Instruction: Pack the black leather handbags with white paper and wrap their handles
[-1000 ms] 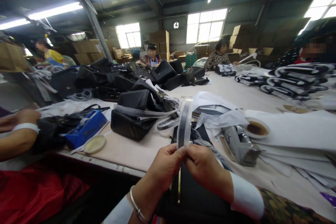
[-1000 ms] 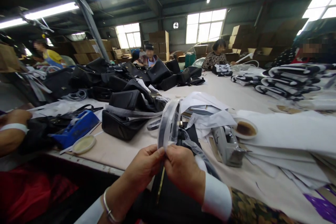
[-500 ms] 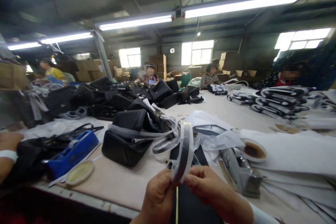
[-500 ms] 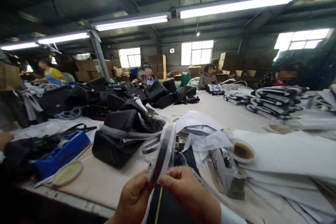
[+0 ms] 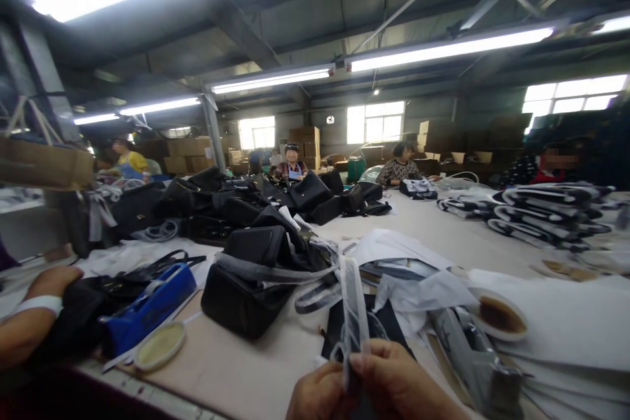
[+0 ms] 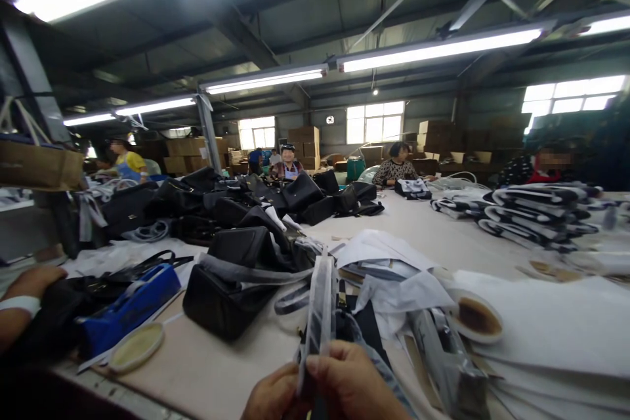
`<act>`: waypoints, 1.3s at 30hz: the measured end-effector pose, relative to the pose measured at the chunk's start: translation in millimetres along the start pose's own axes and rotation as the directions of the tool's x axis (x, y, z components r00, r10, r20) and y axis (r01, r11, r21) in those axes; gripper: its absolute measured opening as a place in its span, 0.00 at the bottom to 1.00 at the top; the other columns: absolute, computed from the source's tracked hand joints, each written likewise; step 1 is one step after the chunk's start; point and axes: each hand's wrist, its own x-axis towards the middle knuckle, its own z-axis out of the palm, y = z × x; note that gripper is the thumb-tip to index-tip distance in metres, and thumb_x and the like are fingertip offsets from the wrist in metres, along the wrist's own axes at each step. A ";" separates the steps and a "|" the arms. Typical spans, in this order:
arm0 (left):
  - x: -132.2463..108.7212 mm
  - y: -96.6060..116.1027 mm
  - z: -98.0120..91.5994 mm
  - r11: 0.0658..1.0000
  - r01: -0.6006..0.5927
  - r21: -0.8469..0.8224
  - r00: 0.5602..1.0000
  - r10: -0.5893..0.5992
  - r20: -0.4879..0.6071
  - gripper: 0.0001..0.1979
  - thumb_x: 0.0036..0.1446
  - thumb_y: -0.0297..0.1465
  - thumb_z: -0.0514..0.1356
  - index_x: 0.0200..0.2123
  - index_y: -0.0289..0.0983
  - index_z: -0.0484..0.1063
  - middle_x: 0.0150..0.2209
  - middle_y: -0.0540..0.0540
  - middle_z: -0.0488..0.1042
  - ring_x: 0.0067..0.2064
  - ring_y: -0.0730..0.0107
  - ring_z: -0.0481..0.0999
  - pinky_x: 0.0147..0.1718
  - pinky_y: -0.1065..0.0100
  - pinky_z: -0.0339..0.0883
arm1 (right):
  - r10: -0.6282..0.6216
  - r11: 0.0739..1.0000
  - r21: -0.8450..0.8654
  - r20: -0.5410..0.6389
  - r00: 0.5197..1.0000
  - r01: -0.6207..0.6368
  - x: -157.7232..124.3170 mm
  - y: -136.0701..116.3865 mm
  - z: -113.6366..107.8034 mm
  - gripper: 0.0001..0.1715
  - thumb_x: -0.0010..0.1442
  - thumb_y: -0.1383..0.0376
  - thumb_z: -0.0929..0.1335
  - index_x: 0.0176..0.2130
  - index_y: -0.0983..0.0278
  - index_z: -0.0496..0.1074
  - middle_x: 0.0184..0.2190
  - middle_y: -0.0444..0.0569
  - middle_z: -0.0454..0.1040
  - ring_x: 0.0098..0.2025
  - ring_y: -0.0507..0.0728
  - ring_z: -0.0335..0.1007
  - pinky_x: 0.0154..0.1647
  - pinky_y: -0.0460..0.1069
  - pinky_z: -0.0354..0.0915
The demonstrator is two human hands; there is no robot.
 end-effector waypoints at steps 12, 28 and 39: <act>17.4 25.2 20.6 0.438 0.558 -0.705 0.699 -0.706 0.113 0.30 0.45 0.58 0.68 0.30 0.36 0.69 0.12 0.60 0.56 0.13 0.82 0.48 0.14 0.75 0.40 | -0.469 -0.384 -0.867 0.479 0.742 0.316 1.1 29.3 -29.7 0.12 0.55 0.75 0.64 0.36 0.64 0.75 0.30 0.52 0.79 0.30 0.59 0.76 0.31 0.49 0.62; 16.8 52.0 9.2 0.702 0.458 -0.546 0.735 -0.644 -0.213 0.20 0.55 0.47 0.67 0.33 0.34 0.79 0.18 0.55 0.60 0.20 0.79 0.56 0.22 0.74 0.50 | -0.282 0.633 -0.733 0.083 0.956 0.250 -26.2 -15.5 -1.1 0.23 0.64 0.48 0.66 0.40 0.64 0.78 0.34 0.49 0.78 0.35 0.56 0.72 0.36 0.49 0.65; -3.4 35.0 7.5 0.964 0.249 -0.090 0.964 -0.256 -0.075 0.17 0.65 0.38 0.57 0.34 0.34 0.81 0.32 0.41 0.74 0.35 0.65 0.73 0.36 0.68 0.65 | 0.061 0.988 -0.136 -0.089 0.994 -0.073 -21.1 -9.2 10.8 0.29 0.46 0.47 0.78 0.28 0.63 0.65 0.17 0.33 0.53 0.18 0.44 0.39 0.19 0.45 0.36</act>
